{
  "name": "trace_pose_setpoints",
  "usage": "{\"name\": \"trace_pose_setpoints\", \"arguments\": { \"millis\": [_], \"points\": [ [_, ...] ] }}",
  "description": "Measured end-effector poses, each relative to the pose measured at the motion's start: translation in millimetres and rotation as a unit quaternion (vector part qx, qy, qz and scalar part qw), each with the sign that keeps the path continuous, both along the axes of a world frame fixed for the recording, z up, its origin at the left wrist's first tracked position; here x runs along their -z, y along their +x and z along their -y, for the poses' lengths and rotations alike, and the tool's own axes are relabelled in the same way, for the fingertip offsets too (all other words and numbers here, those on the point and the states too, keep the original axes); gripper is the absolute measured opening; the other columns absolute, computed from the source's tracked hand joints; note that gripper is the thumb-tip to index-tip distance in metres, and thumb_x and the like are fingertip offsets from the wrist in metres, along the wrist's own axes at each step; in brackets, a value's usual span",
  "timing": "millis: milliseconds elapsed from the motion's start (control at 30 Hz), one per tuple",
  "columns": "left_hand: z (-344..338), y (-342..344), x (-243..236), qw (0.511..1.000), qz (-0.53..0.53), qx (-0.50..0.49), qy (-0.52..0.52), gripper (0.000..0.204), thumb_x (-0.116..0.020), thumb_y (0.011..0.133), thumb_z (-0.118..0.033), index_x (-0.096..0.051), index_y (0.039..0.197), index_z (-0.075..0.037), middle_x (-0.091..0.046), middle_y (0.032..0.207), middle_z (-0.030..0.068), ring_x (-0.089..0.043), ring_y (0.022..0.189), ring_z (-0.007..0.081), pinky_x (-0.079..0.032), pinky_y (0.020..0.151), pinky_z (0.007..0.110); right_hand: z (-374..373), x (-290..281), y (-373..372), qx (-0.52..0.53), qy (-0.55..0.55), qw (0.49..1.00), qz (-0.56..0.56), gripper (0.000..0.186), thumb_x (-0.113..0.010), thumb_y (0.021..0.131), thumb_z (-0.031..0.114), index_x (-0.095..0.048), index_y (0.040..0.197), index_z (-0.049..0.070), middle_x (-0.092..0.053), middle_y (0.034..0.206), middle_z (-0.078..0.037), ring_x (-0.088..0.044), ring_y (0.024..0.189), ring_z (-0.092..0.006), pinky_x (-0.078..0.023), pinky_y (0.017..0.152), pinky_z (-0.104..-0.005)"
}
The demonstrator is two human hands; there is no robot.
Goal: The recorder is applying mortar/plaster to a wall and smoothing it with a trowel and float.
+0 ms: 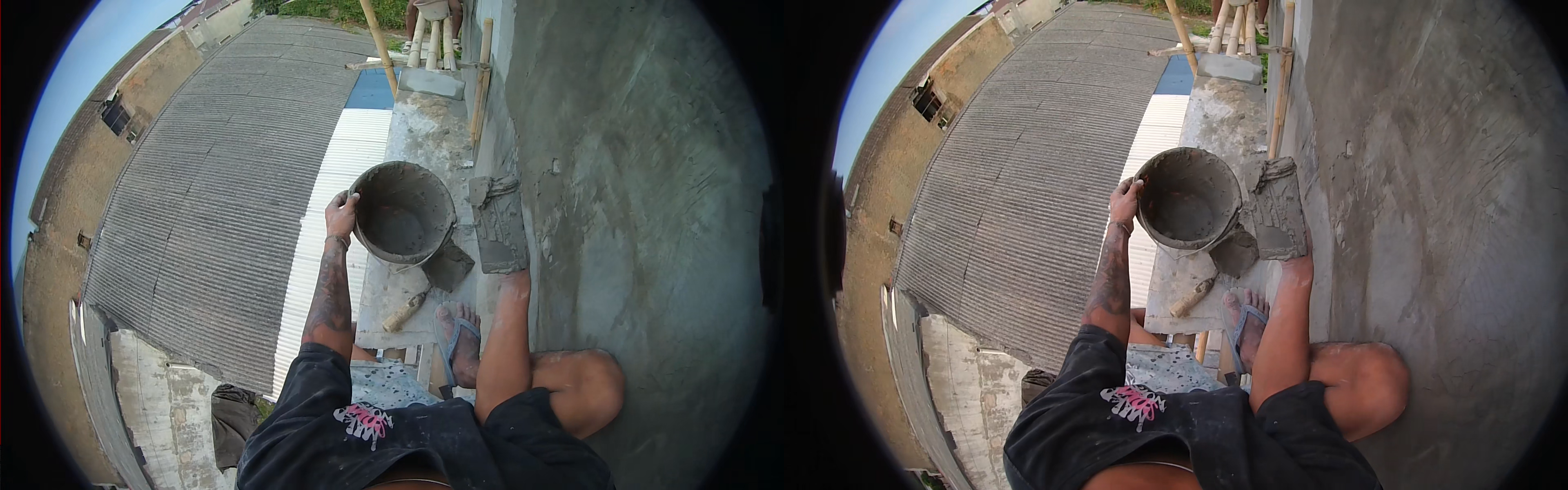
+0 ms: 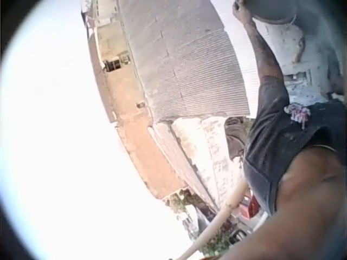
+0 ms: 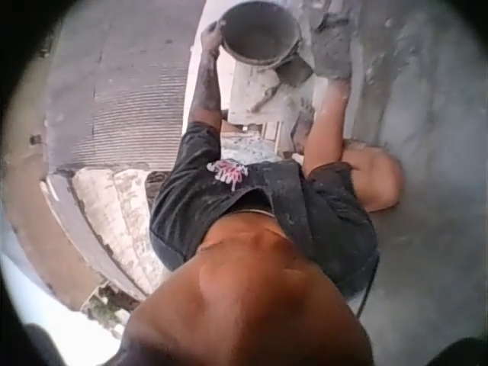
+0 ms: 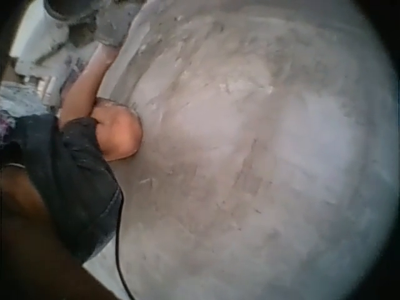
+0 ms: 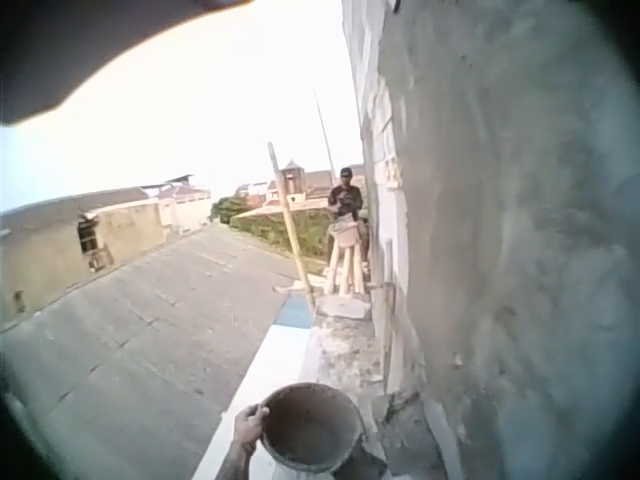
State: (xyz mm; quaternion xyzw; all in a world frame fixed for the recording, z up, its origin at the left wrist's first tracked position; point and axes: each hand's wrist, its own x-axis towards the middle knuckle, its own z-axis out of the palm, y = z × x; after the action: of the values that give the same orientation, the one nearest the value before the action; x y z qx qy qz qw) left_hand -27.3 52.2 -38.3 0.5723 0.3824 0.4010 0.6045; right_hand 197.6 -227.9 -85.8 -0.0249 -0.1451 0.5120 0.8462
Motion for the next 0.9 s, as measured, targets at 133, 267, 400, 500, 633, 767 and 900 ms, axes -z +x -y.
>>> {"name": "trace_pose_setpoints", "arguments": {
  "millis": [133, 267, 400, 500, 633, 767, 900],
  "points": [
    [-8, -20, 11, 0.996, -0.025, 0.016, -0.079, 0.036, -0.061, 0.081, -0.012, -0.054, 0.113, 0.003, -0.063, 0.095, 0.0101, -0.060, 0.081, 0.0170, -0.051, 0.069, 0.029, 7, 14, 16, 0.101, 0.114, 0.981, 0.119, 0.046, -0.040, 0.093, 0.023, -0.036, 0.133, 0.003, -0.037, 0.138, -0.013, -0.036, 0.126, -0.0250, -0.027, 0.106, -0.0361],
    [1, -46, 22, 0.992, -0.031, -0.006, -0.121, 0.053, -0.062, 0.076, -0.015, -0.047, 0.125, -0.002, -0.062, 0.098, 0.0154, -0.062, 0.086, 0.0230, -0.053, 0.070, 0.033, 7, 35, -4, 0.161, -0.163, 0.966, 0.117, 0.048, -0.042, 0.091, 0.025, -0.036, 0.133, 0.004, -0.037, 0.138, -0.013, -0.036, 0.127, -0.0248, -0.027, 0.106, -0.0368],
    [13, -54, 23, 0.989, -0.091, -0.047, -0.109, 0.049, -0.061, 0.078, -0.022, -0.051, 0.124, -0.011, -0.062, 0.103, 0.0115, -0.060, 0.091, 0.0227, -0.054, 0.068, 0.038, 7, 60, -4, 0.178, -0.417, 0.867, 0.206, 0.050, -0.044, 0.090, 0.026, -0.036, 0.134, 0.004, -0.037, 0.139, -0.012, -0.035, 0.127, -0.0247, -0.027, 0.106, -0.0375],
    [15, -56, 21, 0.978, -0.095, -0.045, -0.180, 0.047, -0.060, 0.079, -0.026, -0.051, 0.122, -0.011, -0.061, 0.104, 0.0124, -0.064, 0.083, 0.0254, -0.056, 0.060, 0.042, 6, 78, 6, 0.177, -0.478, 0.826, 0.242, 0.051, -0.046, 0.088, 0.028, -0.036, 0.134, 0.005, -0.037, 0.139, -0.012, -0.034, 0.128, -0.0245, -0.027, 0.106, -0.0381],
    [14, -46, 16, 0.979, -0.142, -0.061, -0.130, 0.045, -0.060, 0.079, -0.029, -0.052, 0.113, -0.001, -0.060, 0.103, 0.0174, -0.063, 0.089, 0.0299, -0.055, 0.067, 0.044, 8, 94, 15, 0.173, -0.519, 0.782, 0.300, 0.053, -0.048, 0.087, 0.029, -0.036, 0.134, 0.006, -0.036, 0.139, -0.011, -0.034, 0.128, -0.0244, -0.027, 0.106, -0.0388],
    [5, -14, 6, 0.958, -0.269, -0.097, -0.031, 0.044, -0.055, 0.081, -0.033, -0.049, 0.105, 0.004, -0.056, 0.108, 0.0255, -0.052, 0.106, 0.0374, -0.041, 0.089, 0.040, 7, 100, 18, 0.183, -0.543, 0.743, 0.347, 0.056, -0.050, 0.086, 0.031, -0.036, 0.134, 0.007, -0.036, 0.139, -0.011, -0.033, 0.128, -0.0242, -0.027, 0.105, -0.0395],
    [1, 39, 15, 0.960, -0.254, -0.114, -0.031, 0.053, -0.056, 0.079, -0.038, -0.048, 0.109, 0.005, -0.053, 0.112, 0.0284, -0.051, 0.109, 0.0388, -0.041, 0.091, 0.042, 14, 109, 23, 0.216, -0.552, 0.663, 0.458, 0.058, -0.052, 0.084, 0.032, -0.036, 0.134, 0.008, -0.036, 0.140, -0.010, -0.033, 0.129, -0.0241, -0.027, 0.105, -0.0402]
  ]
}}
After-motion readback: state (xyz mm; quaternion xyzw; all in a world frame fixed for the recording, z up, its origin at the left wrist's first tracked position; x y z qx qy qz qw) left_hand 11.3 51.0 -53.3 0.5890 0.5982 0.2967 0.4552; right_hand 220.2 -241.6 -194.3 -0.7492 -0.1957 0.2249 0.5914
